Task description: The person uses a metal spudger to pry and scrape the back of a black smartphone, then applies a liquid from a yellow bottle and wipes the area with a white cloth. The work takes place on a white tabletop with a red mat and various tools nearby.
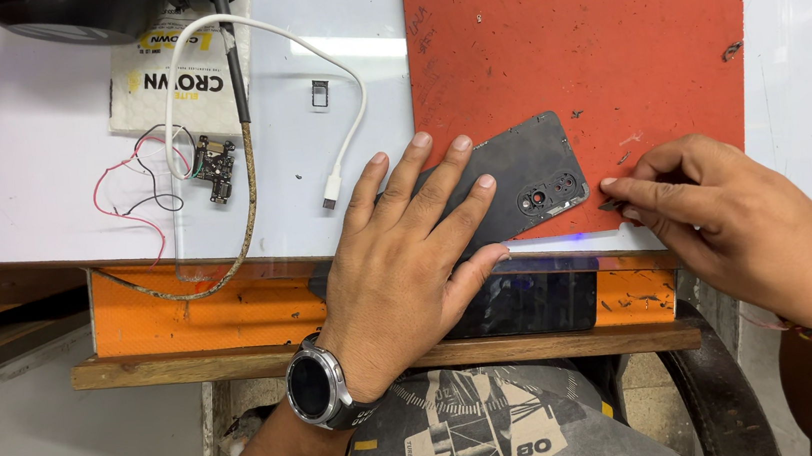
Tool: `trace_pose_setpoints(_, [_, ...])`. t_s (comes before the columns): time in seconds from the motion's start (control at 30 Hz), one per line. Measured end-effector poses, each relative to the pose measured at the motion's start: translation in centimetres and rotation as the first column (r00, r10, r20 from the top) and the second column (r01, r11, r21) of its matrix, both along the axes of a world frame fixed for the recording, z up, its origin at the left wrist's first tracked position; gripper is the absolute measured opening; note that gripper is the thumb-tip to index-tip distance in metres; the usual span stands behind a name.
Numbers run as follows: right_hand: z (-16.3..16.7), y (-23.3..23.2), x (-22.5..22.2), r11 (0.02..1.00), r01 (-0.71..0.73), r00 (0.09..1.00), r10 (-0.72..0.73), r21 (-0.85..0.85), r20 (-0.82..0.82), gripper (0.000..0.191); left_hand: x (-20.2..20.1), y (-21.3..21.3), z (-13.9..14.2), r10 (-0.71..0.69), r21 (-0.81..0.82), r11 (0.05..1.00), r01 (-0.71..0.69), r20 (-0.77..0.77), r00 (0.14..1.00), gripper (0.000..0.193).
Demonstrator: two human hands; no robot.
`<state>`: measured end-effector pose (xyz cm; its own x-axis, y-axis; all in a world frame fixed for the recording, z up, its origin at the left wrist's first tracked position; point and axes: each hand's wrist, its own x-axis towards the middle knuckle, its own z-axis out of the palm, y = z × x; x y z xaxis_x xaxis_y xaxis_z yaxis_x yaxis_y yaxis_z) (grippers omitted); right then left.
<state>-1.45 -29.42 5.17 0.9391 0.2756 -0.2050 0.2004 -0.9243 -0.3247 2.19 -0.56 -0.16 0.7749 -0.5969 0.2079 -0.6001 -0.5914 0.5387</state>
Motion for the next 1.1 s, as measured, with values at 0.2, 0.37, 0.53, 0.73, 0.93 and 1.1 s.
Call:
trace_pose_setpoints(0.2, [-0.1, 0.1, -0.1, 0.993, 0.007, 0.997, -0.016, 0.116, 0.078, 0.03, -0.1, 0.1, 0.0, -0.003, 0.007, 1.0, 0.003, 0.01, 1.0, 0.051])
trace_pose_setpoints(0.37, [-0.5, 0.5, 0.4, 0.946, 0.134, 0.984, -0.163, 0.295, 0.074, 0.016, -0.1, 0.1, 0.0, -0.007, 0.004, 1.0, 0.007, 0.003, 1.0, 0.051])
trace_pose_setpoints(0.53, [-0.7, 0.5, 1.2, 0.923, 0.18, 0.983, -0.185, 0.34, -0.019, 0.013, -0.1, 0.0, 0.0, -0.002, 0.001, 1.0, 0.002, 0.005, 1.0, 0.05])
trace_pose_setpoints(0.73, [-0.8, 0.8, 1.2, 0.929, 0.176, 0.982, -0.187, 0.325, 0.005, 0.012, -0.1, 0.0, -0.1, -0.009, 0.008, 1.0, 0.009, 0.003, 1.0, 0.05])
trace_pose_setpoints(0.93, [-1.3, 0.8, 1.1, 0.926, 0.136, 0.981, -0.175, 0.351, 0.08, 0.011, -0.1, 0.0, 0.0, -0.008, 0.023, 1.0, 0.008, 0.004, 1.0, 0.05])
trace_pose_setpoints(1.1, [-1.3, 1.0, 1.0, 0.929, 0.132, 0.982, -0.17, 0.347, 0.082, 0.01, -0.1, 0.0, 0.1, -0.007, 0.023, 1.0, 0.007, 0.01, 1.0, 0.051])
